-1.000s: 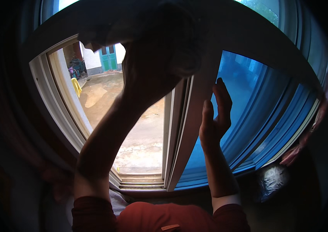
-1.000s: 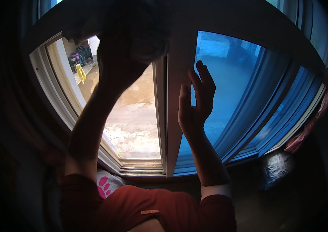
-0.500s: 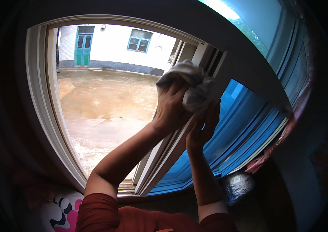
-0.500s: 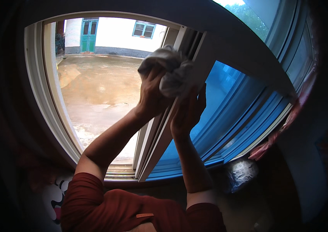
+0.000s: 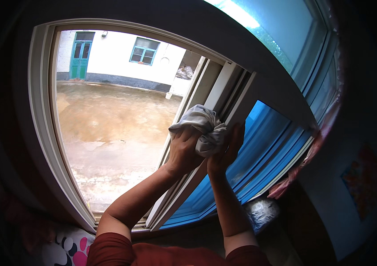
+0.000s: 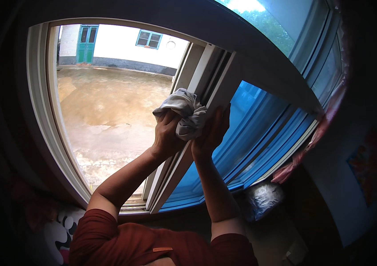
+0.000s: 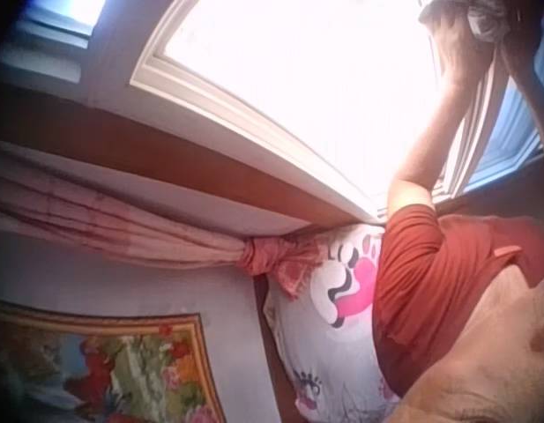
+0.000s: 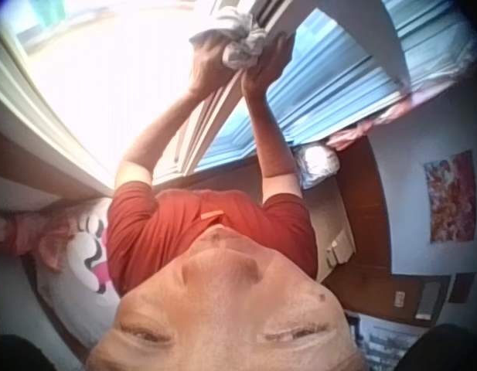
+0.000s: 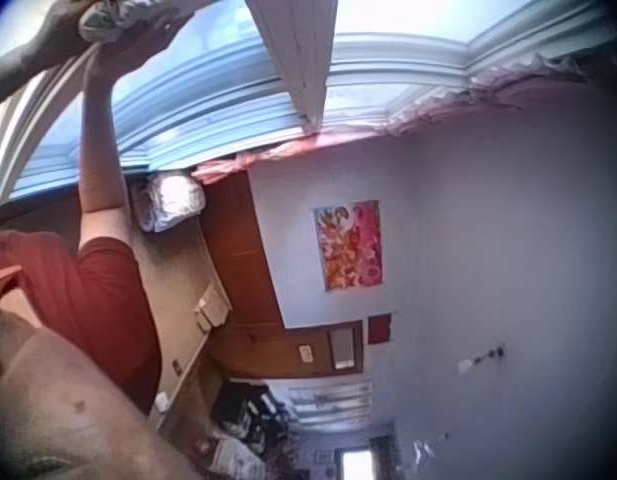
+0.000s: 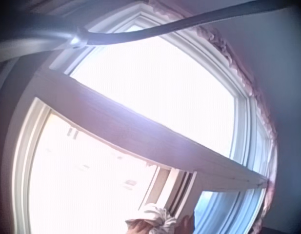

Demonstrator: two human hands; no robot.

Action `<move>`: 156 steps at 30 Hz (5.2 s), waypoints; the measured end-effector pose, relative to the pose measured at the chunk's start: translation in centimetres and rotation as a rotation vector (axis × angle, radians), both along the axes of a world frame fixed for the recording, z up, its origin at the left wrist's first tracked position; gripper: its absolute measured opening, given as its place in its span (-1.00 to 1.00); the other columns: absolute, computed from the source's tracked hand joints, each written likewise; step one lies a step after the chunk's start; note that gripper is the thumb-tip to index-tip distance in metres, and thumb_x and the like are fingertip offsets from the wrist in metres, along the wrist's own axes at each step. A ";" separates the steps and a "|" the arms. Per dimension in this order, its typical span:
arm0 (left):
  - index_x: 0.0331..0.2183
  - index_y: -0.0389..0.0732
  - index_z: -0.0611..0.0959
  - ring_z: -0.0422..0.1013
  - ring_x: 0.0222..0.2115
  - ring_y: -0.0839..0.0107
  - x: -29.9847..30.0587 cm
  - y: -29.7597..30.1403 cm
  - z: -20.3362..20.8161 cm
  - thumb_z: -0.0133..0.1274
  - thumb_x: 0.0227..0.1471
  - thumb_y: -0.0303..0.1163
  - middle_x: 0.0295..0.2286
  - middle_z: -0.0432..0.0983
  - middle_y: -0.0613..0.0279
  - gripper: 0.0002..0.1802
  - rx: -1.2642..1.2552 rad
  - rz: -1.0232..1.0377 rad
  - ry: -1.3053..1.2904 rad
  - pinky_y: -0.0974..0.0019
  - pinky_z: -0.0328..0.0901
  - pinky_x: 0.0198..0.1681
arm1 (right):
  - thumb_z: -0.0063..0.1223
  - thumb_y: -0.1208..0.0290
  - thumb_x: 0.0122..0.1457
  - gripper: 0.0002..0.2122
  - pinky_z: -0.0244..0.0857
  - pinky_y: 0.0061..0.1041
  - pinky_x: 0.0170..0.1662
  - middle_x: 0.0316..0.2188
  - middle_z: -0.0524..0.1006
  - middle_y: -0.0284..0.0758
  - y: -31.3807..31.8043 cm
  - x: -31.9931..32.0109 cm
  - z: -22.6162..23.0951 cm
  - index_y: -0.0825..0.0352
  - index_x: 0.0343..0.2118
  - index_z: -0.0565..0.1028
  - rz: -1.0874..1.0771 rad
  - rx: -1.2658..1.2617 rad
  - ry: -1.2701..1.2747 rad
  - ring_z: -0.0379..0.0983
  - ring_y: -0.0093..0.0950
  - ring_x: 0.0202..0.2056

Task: The person wipes the window frame with a cloth, moving around the frame to clean different sections. They adjust the cloth and continue wiping the frame thoroughly.

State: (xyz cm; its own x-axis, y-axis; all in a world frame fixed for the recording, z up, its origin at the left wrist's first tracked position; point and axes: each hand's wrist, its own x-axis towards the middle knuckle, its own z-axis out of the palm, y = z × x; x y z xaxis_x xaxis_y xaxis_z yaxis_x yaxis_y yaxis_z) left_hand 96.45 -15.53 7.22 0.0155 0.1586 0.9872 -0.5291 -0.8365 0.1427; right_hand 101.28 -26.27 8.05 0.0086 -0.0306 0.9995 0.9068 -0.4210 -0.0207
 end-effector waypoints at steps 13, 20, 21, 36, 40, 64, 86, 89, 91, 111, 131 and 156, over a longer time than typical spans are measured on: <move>-0.23 -0.25 0.55 0.39 -0.17 0.08 2.4 0.1 8.8 0.27 -0.29 -0.32 -0.22 0.44 -0.01 -0.52 -0.043 -0.122 -0.070 0.17 0.32 -0.17 | -0.38 0.24 0.29 -0.56 0.00 -0.13 0.20 0.17 0.06 0.02 -0.3 1.3 -0.7 0.39 0.16 0.13 0.089 -0.009 -0.031 0.03 -0.07 0.18; -0.21 -0.27 0.55 0.38 -0.20 0.08 -0.6 -1.6 -7.9 0.22 -0.24 -0.41 -0.23 0.44 0.05 -0.56 -0.137 0.046 0.148 0.19 0.26 -0.14 | -0.23 0.49 0.19 -0.62 -0.03 -0.20 0.19 0.13 0.16 0.06 -0.1 0.6 -0.1 0.44 0.09 0.24 0.089 0.035 -0.020 0.06 -0.06 0.17; -0.21 -0.28 0.57 0.38 -0.19 0.09 -1.4 -2.0 -9.7 0.17 -0.20 -0.50 -0.21 0.44 0.05 -0.61 -0.205 0.047 0.199 0.23 0.26 -0.12 | -0.23 0.51 0.18 -0.62 -0.03 -0.19 0.19 0.13 0.15 0.06 0.2 0.6 0.1 0.44 0.09 0.24 0.106 0.041 -0.020 0.06 -0.05 0.17; -0.31 -0.23 0.60 0.38 -0.17 0.14 0.0 -0.3 4.2 0.13 -0.14 -0.42 -0.26 0.46 0.06 -0.75 0.027 -0.200 0.075 0.18 0.26 -0.15 | -0.28 0.37 0.28 -0.57 -0.04 -0.25 0.21 0.21 0.04 -0.04 -0.4 1.2 -0.7 0.35 0.19 0.12 0.079 -0.050 0.048 -0.01 -0.11 0.21; -0.34 -0.25 0.60 0.38 -0.17 0.14 0.7 1.0 6.1 0.01 -0.03 -0.35 -0.30 0.47 0.03 -0.79 -0.003 -0.351 0.106 0.22 0.29 -0.20 | -0.30 0.35 0.29 -0.57 -0.06 -0.23 0.22 0.21 0.04 -0.03 -0.3 0.8 -0.9 0.35 0.19 0.10 0.067 -0.056 0.062 -0.02 -0.11 0.22; -0.12 -0.34 0.47 0.37 -0.23 -0.03 3.1 3.5 7.6 0.07 -0.20 -0.08 -0.23 0.41 -0.13 -0.36 0.074 -0.467 0.041 0.05 0.20 -0.14 | -0.43 0.09 0.28 -0.43 -0.06 -0.20 0.22 0.21 -0.03 -0.01 0.7 -0.1 -3.1 0.38 0.23 -0.05 0.108 -0.027 0.178 -0.04 -0.14 0.22; -0.10 -0.21 0.45 0.28 -0.17 0.02 1.4 -1.2 9.2 0.11 -0.19 -0.21 -0.16 0.29 -0.07 -0.44 0.179 -0.307 -0.122 0.00 0.17 -0.15 | -0.28 0.19 0.27 -0.48 -0.12 -0.20 0.25 0.18 0.09 -0.03 -0.6 0.4 -3.6 0.36 0.21 0.04 0.106 -0.006 0.197 -0.02 -0.18 0.22; -0.09 -0.18 0.45 0.28 -0.16 0.00 0.6 -1.0 11.3 0.12 -0.23 -0.23 -0.14 0.29 -0.07 -0.43 0.205 -0.257 -0.038 0.00 0.17 -0.15 | -0.33 0.16 0.28 -0.48 -0.09 -0.19 0.23 0.18 0.07 -0.01 -0.2 0.3 -2.8 0.37 0.20 0.03 0.135 -0.019 0.193 0.00 -0.14 0.21; -0.08 -0.16 0.45 0.26 -0.14 -0.02 1.4 -1.0 9.7 0.10 -0.22 -0.17 -0.12 0.28 -0.08 -0.41 0.184 -0.310 -0.017 0.00 0.15 -0.12 | -0.27 0.07 0.25 -0.43 -0.01 -0.20 0.20 0.15 0.12 0.02 -0.3 0.5 -3.0 0.36 0.20 0.02 0.033 -0.030 0.178 0.10 -0.11 0.16; -0.05 -0.14 0.45 0.29 -0.11 0.02 0.6 -0.6 3.9 0.06 -0.12 -0.15 -0.16 0.37 -0.02 -0.45 0.203 -0.317 0.086 0.00 0.13 -0.04 | -0.11 0.19 0.21 -0.59 0.03 -0.31 0.17 0.04 0.29 -0.14 -1.2 0.3 -4.4 0.37 0.03 0.29 0.067 0.009 0.314 0.20 -0.28 0.11; -0.03 -0.15 0.39 0.25 -0.12 0.00 -1.0 -0.7 -0.7 0.07 -0.13 -0.05 -0.11 0.28 -0.08 -0.37 0.102 -0.405 0.259 -0.01 0.14 -0.08 | -0.14 0.14 0.23 -0.54 0.17 -0.32 0.06 0.00 0.32 -0.11 -3.9 -2.2 -7.7 0.43 0.03 0.27 0.028 -0.127 0.386 0.28 -0.22 0.03; -0.19 -0.16 0.54 0.37 -0.20 0.16 -3.4 -0.9 -10.1 0.27 -0.22 -0.28 -0.17 0.41 0.10 -0.53 0.050 -0.377 0.406 0.20 0.28 -0.19 | -0.18 0.48 0.18 -0.64 0.14 -0.45 0.07 0.02 0.38 -0.22 -5.4 -7.0 -11.4 0.45 0.04 0.33 0.505 0.138 0.878 0.32 -0.44 -0.02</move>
